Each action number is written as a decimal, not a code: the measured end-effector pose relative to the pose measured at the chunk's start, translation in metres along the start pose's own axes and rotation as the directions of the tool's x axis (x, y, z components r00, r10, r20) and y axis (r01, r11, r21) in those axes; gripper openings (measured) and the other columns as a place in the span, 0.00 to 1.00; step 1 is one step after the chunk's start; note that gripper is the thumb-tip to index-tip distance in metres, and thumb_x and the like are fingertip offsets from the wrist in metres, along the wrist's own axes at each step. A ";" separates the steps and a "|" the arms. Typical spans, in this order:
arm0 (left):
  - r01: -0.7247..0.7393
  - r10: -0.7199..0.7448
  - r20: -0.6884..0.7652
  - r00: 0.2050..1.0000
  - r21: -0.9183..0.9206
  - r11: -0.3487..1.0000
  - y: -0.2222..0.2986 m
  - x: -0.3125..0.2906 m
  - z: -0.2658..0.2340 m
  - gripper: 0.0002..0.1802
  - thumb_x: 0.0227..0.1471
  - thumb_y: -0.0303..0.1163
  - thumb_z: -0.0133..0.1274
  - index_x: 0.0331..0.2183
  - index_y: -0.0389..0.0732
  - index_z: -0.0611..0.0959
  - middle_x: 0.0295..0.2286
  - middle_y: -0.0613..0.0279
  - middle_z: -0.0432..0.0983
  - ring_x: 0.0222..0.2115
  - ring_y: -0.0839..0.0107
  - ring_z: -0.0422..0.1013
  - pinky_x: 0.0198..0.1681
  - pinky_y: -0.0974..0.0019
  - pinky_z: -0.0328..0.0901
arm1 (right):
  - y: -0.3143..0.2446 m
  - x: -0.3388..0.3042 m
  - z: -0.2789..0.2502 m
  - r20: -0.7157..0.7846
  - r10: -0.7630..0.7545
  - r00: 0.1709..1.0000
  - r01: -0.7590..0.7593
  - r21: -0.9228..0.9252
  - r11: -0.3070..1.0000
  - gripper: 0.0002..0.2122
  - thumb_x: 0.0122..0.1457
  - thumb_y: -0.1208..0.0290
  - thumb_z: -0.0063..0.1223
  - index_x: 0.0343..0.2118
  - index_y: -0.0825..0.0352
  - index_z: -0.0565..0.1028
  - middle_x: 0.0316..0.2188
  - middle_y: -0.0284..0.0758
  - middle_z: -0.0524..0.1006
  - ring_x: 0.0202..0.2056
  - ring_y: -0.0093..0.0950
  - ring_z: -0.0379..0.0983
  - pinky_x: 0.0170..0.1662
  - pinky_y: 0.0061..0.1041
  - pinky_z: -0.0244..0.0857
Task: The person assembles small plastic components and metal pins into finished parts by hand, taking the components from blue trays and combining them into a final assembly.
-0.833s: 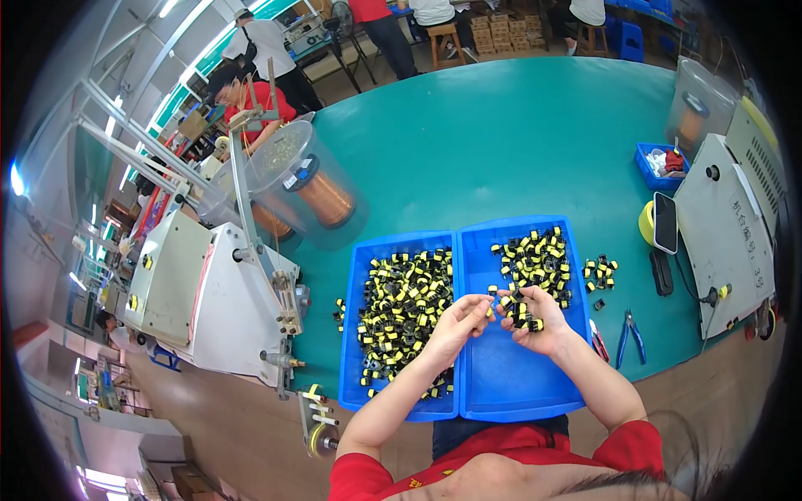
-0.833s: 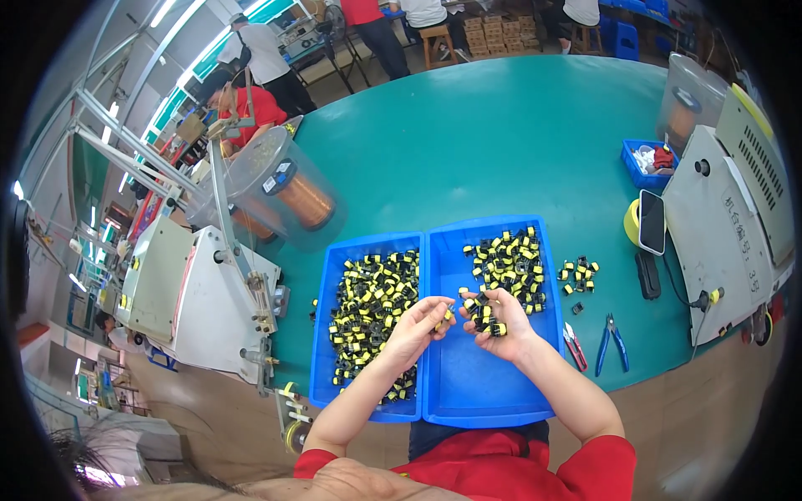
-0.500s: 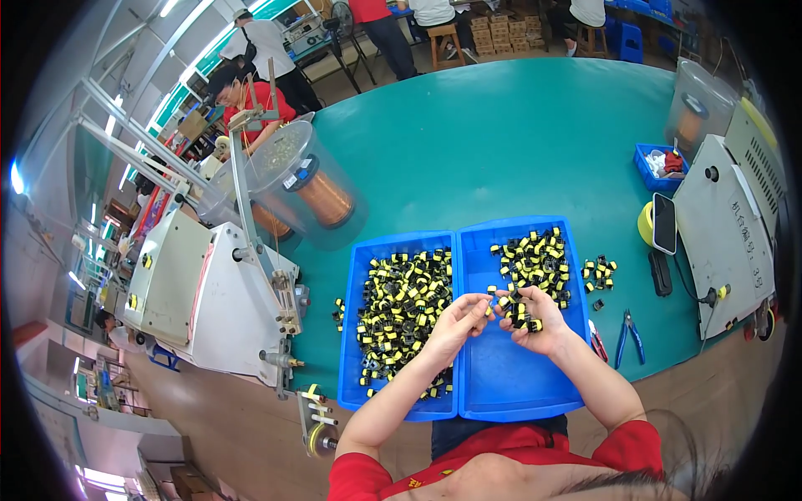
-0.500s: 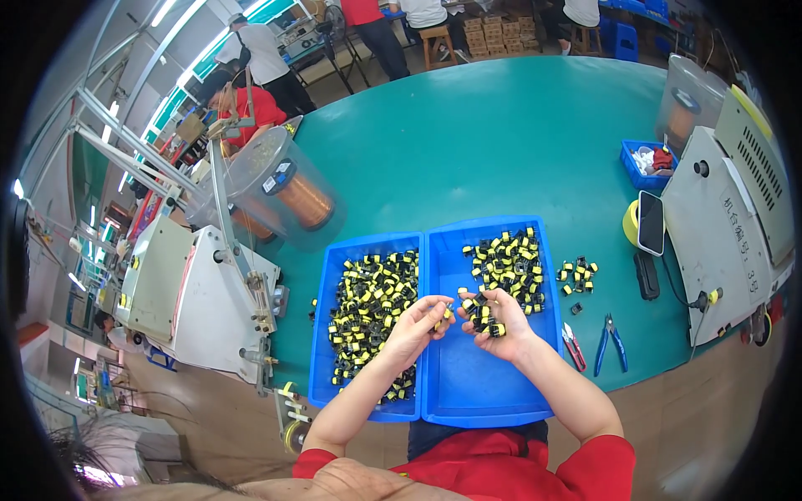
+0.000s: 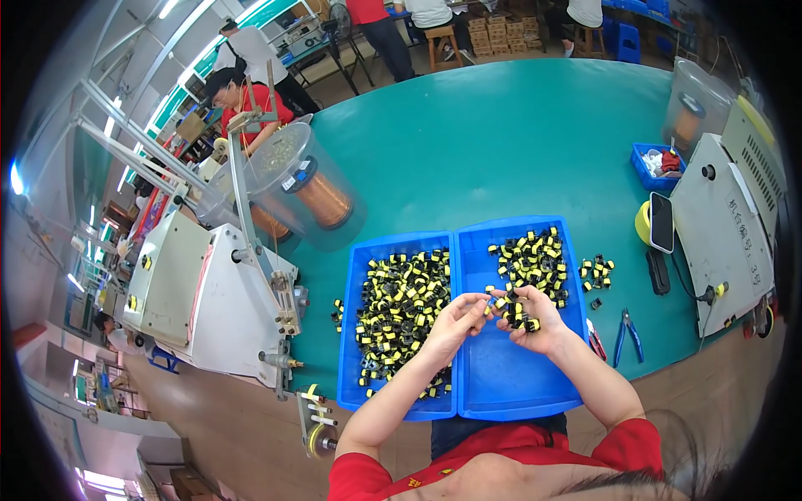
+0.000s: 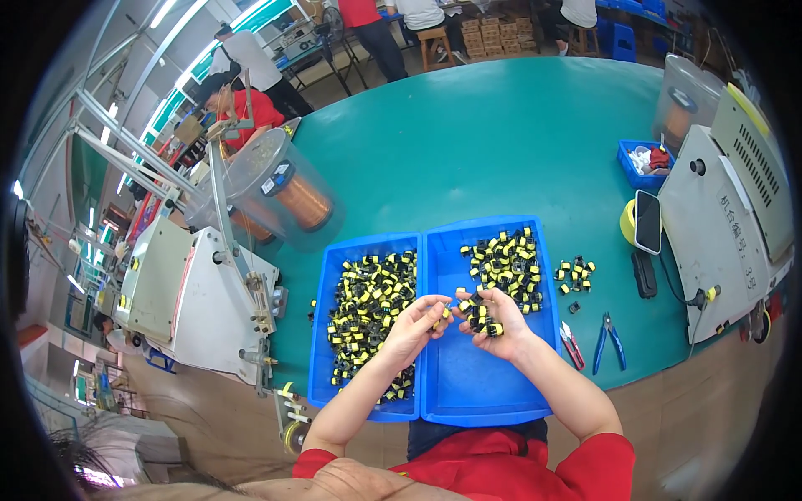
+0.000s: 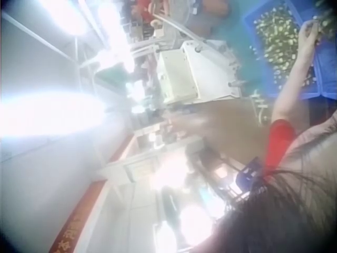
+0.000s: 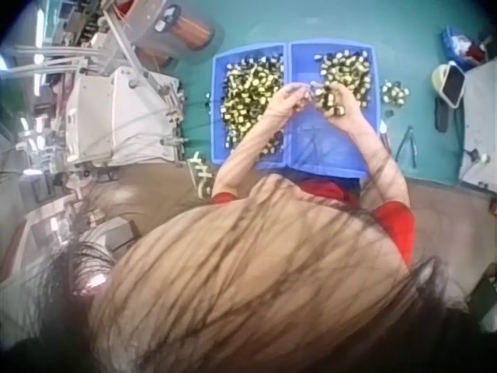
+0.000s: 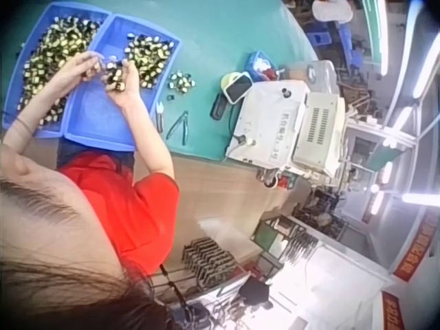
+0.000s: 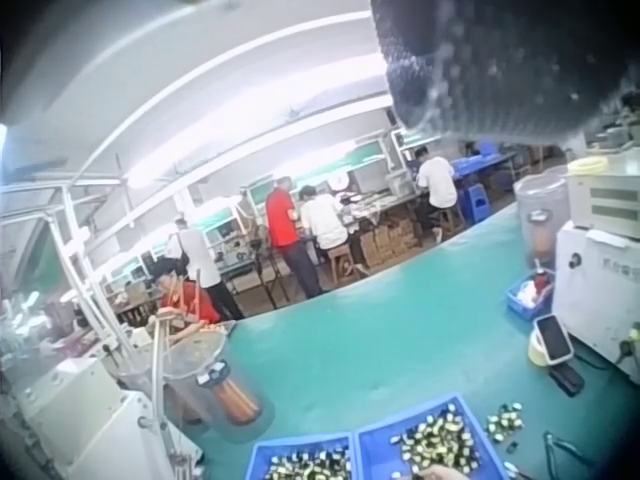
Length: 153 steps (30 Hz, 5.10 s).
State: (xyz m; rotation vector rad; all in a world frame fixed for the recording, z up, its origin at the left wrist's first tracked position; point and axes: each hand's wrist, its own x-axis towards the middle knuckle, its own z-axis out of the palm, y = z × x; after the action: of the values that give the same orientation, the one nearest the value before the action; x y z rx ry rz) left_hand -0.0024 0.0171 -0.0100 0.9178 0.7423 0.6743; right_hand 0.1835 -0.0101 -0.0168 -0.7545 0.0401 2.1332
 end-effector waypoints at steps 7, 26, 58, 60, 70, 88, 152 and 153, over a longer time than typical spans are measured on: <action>-0.023 0.023 0.015 1.000 -0.001 1.000 0.000 0.000 -0.001 0.19 0.54 0.43 0.47 0.42 0.41 0.71 0.28 0.65 0.69 0.26 0.81 0.61 0.28 0.77 0.55 | 0.003 -0.002 0.004 0.011 -0.058 0.998 0.058 -0.125 0.990 0.18 0.56 0.57 0.33 0.45 0.60 0.67 0.32 0.33 0.71 0.24 0.22 0.65 0.13 0.13 0.51; -0.164 0.162 -0.056 0.985 -0.020 0.986 0.010 -0.001 0.002 0.21 0.54 0.28 0.47 0.50 0.40 0.67 0.38 0.61 0.70 0.26 0.81 0.60 0.30 0.78 0.57 | 0.010 -0.017 0.023 0.123 -0.427 0.896 0.439 -0.401 0.804 0.14 0.53 0.71 0.43 0.43 0.64 0.63 0.30 0.34 0.70 0.21 0.18 0.63 0.13 0.13 0.51; -0.112 0.108 -0.068 0.992 -0.053 0.992 0.003 -0.003 -0.003 0.14 0.50 0.29 0.52 0.40 0.38 0.69 0.30 0.64 0.70 0.23 0.82 0.61 0.23 0.79 0.56 | 0.026 -0.016 0.028 0.306 -0.583 0.753 0.561 -0.761 0.324 0.14 0.54 0.74 0.48 0.45 0.62 0.67 0.27 0.29 0.71 0.18 0.13 0.64 0.17 0.13 0.57; -0.022 0.023 0.001 1.000 -0.223 0.974 0.007 0.001 -0.005 0.18 0.54 0.32 0.46 0.46 0.35 0.68 0.33 0.61 0.71 0.20 0.81 0.58 0.22 0.78 0.54 | 0.025 -0.014 0.026 0.255 -0.554 0.792 0.540 -0.716 0.443 0.15 0.56 0.74 0.45 0.47 0.63 0.64 0.22 0.28 0.68 0.15 0.13 0.60 0.13 0.13 0.52; 0.044 -0.020 0.062 0.998 -0.411 0.910 0.009 0.001 -0.010 0.17 0.55 0.34 0.44 0.45 0.37 0.69 0.36 0.59 0.70 0.22 0.78 0.62 0.24 0.76 0.58 | 0.026 -0.014 0.028 0.297 -0.540 0.788 0.547 -0.740 0.392 0.16 0.58 0.73 0.43 0.50 0.59 0.64 0.22 0.28 0.67 0.15 0.12 0.59 0.14 0.12 0.51; 0.084 -0.066 0.057 0.996 -0.439 0.894 0.015 0.000 -0.008 0.15 0.53 0.29 0.45 0.44 0.37 0.69 0.34 0.59 0.70 0.19 0.80 0.58 0.14 0.81 0.51 | 0.017 -0.010 0.017 0.102 -0.423 0.900 0.390 -0.619 0.681 0.19 0.59 0.61 0.40 0.52 0.60 0.59 0.26 0.30 0.68 0.20 0.18 0.63 0.15 0.17 0.54; -0.087 0.083 -0.053 0.995 -0.074 0.993 0.012 -0.005 0.000 0.13 0.47 0.26 0.54 0.37 0.36 0.72 0.32 0.62 0.72 0.35 0.75 0.68 0.40 0.72 0.62 | 0.006 0.002 -0.002 -0.087 -0.029 0.996 0.019 -0.114 0.993 0.20 0.49 0.76 0.42 0.49 0.69 0.61 0.43 0.42 0.69 0.24 0.24 0.65 0.17 0.13 0.57; -0.088 0.084 -0.055 0.995 -0.074 0.993 0.013 -0.005 -0.001 0.13 0.47 0.26 0.54 0.37 0.36 0.72 0.32 0.62 0.72 0.35 0.75 0.68 0.40 0.72 0.62 | 0.006 0.002 -0.002 -0.086 -0.027 0.996 0.017 -0.114 0.993 0.20 0.49 0.76 0.42 0.49 0.69 0.61 0.43 0.42 0.69 0.24 0.24 0.65 0.17 0.13 0.57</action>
State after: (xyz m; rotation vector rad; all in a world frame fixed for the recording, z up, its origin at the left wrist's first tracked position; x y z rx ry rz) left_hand -0.0083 0.0190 0.0022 0.8689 0.7209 0.7994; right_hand 0.1791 -0.0132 -0.0214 -0.9111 -0.0430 2.0938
